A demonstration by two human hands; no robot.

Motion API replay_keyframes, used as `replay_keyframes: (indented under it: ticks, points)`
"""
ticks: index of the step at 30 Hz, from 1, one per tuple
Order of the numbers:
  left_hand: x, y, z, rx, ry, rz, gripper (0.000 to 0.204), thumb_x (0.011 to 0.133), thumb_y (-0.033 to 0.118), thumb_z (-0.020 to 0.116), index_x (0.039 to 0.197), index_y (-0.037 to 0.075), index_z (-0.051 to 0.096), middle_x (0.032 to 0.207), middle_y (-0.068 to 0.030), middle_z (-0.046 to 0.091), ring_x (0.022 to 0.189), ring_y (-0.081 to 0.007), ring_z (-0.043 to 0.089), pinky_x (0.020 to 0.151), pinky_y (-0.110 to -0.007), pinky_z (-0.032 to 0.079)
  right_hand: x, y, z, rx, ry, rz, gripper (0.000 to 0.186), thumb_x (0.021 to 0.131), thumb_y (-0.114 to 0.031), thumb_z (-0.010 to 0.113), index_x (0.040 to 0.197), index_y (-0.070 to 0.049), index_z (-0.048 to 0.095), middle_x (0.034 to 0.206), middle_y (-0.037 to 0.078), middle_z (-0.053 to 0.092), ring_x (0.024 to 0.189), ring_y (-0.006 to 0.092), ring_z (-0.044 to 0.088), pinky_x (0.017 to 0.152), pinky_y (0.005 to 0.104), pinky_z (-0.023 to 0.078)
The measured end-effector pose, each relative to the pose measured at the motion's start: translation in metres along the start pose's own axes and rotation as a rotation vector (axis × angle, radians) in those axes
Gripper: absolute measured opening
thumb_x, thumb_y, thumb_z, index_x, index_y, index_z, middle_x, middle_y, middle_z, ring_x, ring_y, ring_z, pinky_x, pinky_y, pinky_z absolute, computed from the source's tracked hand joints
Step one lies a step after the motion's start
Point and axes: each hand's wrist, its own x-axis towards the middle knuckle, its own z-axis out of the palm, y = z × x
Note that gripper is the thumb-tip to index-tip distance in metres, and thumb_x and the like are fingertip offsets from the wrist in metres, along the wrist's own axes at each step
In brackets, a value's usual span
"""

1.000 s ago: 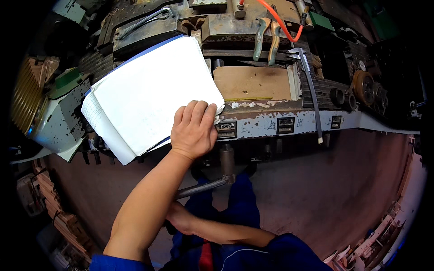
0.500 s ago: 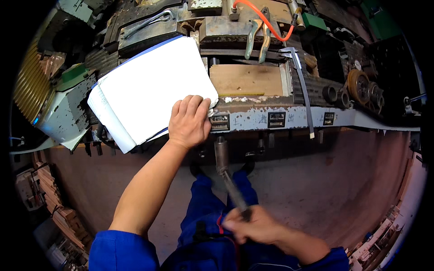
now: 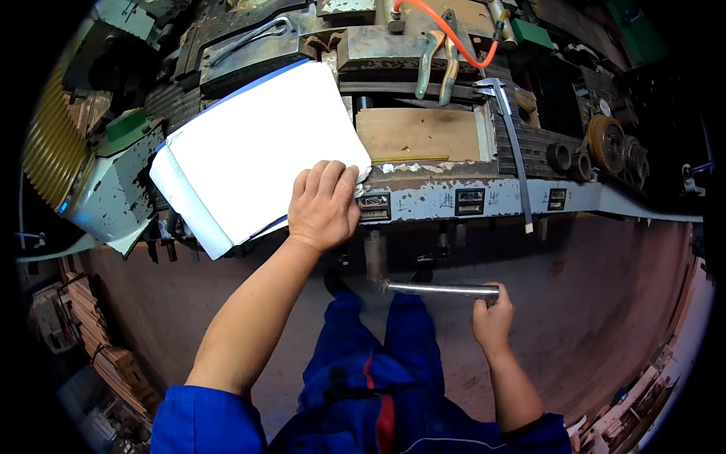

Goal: The person uses a dial indicator to measure a component on a large industrial machine. They then retrieve a document from a nearby storage area and place it on the machine. Finally, they use a T-handle wrench to turn a lever on the machine's side.

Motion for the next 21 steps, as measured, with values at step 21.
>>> replay_keyframes:
  ticks: [21]
  points:
    - [-0.004,-0.008,-0.001,0.035,-0.082,-0.040,0.057,0.074,0.024,0.069,0.128,0.008,0.061,0.126,-0.0125,0.054,0.125,-0.0300,0.050,0.104,-0.044,0.039,0.003,-0.030,-0.007,-0.038,0.000,0.107,0.023,0.084,0.000,0.059,0.106,0.000,0.065,0.082,0.015,0.070,0.074,0.0218,0.071,0.069,0.0343,0.054]
